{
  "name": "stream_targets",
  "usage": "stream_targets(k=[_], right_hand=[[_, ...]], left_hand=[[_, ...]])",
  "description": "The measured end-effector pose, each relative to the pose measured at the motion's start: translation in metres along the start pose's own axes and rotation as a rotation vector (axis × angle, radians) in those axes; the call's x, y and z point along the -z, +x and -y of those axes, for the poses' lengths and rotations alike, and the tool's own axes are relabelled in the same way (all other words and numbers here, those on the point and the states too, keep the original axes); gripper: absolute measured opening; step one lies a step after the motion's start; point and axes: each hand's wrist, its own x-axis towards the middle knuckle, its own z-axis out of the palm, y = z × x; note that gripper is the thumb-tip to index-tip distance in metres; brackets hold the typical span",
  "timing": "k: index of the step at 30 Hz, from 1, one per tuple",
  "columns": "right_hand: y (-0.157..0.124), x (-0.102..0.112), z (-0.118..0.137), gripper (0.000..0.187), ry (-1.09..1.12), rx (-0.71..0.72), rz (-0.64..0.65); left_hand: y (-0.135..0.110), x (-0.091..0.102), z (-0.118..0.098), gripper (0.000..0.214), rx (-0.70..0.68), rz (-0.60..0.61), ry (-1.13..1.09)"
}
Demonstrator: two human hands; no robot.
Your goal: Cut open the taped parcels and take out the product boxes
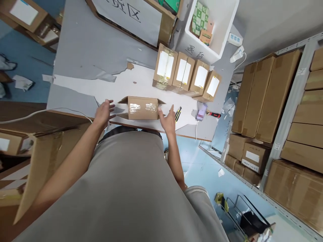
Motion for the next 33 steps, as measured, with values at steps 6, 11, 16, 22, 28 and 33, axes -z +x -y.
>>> stream_targets(k=[6,11,16,22,28,33], right_hand=[[0.005,0.002,0.065,0.085,-0.064,-0.004,0.047],[0.015,-0.002,0.050,0.065,0.038,0.092,0.022],[0.035,0.004,0.002,0.072,0.393,0.004,0.049],[0.036,0.040,-0.079,0.063,0.700,-0.165,0.117],[0.023,0.011,-0.102,0.050,0.793,-0.331,0.189],[0.035,-0.054,-0.065,0.046,0.706,-0.315,0.201]], left_hand=[[-0.001,-0.019,0.003,0.106,0.273,0.188,-0.228],[0.013,-0.028,0.006,0.104,0.381,0.136,-0.307],[0.023,-0.032,0.005,0.088,0.433,0.156,-0.296],[0.012,-0.057,-0.014,0.081,0.357,0.461,-0.404],[-0.006,-0.082,-0.053,0.075,0.148,0.481,-0.259],[-0.004,-0.043,-0.064,0.069,-0.042,0.277,0.032]])
